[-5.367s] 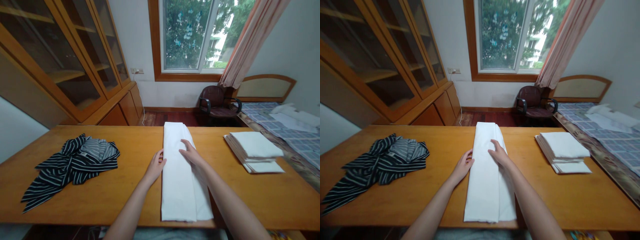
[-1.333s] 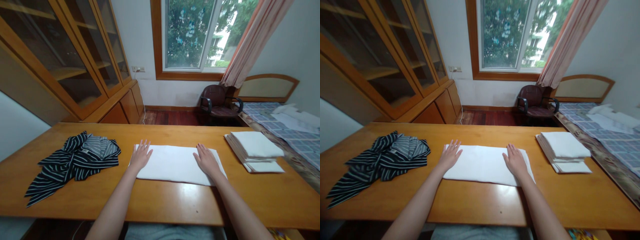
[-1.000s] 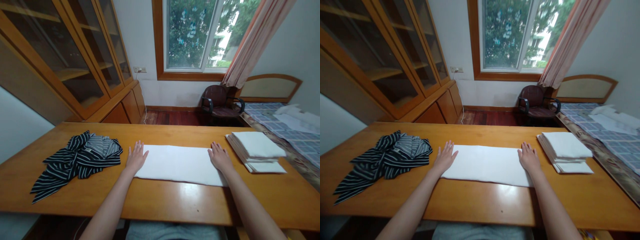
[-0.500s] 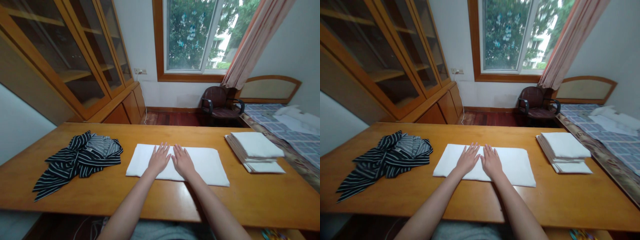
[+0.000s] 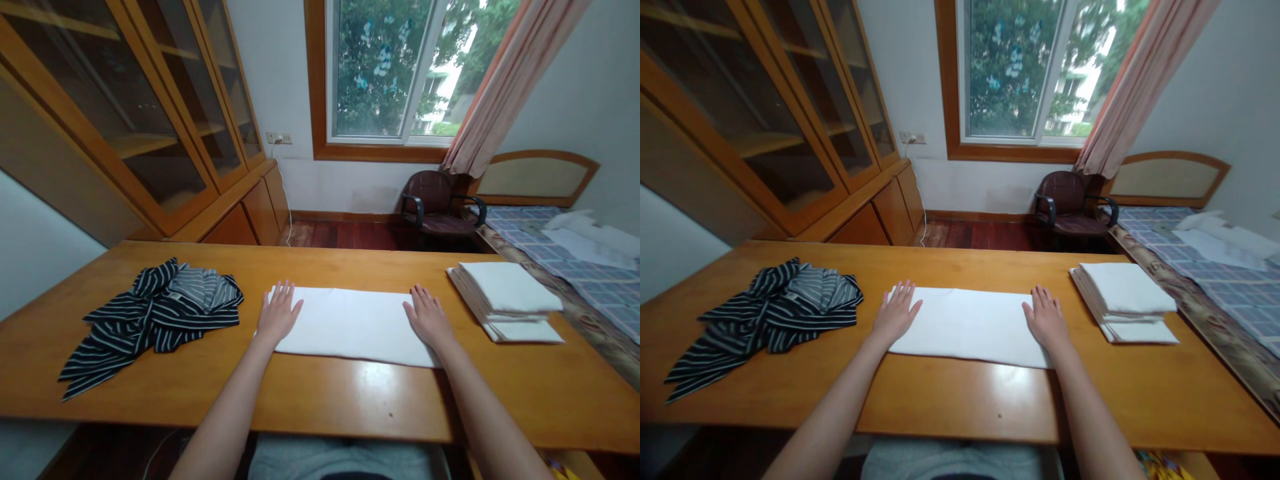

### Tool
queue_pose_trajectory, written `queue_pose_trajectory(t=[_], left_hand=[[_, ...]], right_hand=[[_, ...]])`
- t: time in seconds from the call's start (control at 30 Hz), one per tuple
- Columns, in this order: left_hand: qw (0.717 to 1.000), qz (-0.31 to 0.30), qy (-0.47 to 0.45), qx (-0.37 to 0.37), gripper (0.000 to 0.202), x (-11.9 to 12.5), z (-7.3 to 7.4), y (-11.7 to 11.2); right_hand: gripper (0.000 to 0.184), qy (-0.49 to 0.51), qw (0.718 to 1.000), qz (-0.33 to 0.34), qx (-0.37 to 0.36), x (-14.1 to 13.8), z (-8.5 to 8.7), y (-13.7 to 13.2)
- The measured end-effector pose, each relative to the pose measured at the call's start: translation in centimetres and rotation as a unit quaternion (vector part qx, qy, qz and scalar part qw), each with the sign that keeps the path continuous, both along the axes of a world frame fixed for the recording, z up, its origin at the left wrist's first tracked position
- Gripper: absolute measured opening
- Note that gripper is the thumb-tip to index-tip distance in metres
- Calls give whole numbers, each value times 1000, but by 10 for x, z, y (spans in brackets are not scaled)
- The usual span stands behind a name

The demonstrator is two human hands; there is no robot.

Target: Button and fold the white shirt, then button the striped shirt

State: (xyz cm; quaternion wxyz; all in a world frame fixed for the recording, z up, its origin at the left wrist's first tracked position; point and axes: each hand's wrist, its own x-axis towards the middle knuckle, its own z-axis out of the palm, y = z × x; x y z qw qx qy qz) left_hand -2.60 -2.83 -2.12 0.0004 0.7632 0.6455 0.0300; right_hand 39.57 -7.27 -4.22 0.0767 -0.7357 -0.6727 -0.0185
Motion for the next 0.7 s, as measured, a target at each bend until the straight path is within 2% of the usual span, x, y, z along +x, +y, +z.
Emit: queue_pose_trajectory(t=[0.07, 0.13, 0.23, 0.3, 0.4, 0.47, 0.57, 0.7], left_hand=[[1000, 25, 4, -9, 68, -6, 3, 0], [999, 37, 8, -9, 66, -4, 7, 0], [999, 21, 4, 29, 60, 15, 17, -4], [998, -35, -8, 59, 56, 36, 21, -9], [983, -166, -28, 68, 52, 69, 20, -17], [980, -188, -37, 60, 50, 83, 13, -21], [983, -168, -45, 57, 51, 88, 2, -24], [987, -142, -48, 62, 52, 83, -5, -23]], right_hand=[[61, -8, 1000, -12, 11, 5, 1, 0], [56, -14, 999, -9, 34, -3, 5, 0], [53, 1, 997, 28, 78, -41, 15, 0], [53, 26, 992, 89, 92, -79, 22, 0], [51, 62, 977, 187, 79, -134, 28, -1], [51, 79, 971, 217, 57, -158, 27, -3], [52, 87, 972, 214, 33, -169, 22, -4], [54, 81, 976, 201, 27, -162, 19, -4]])
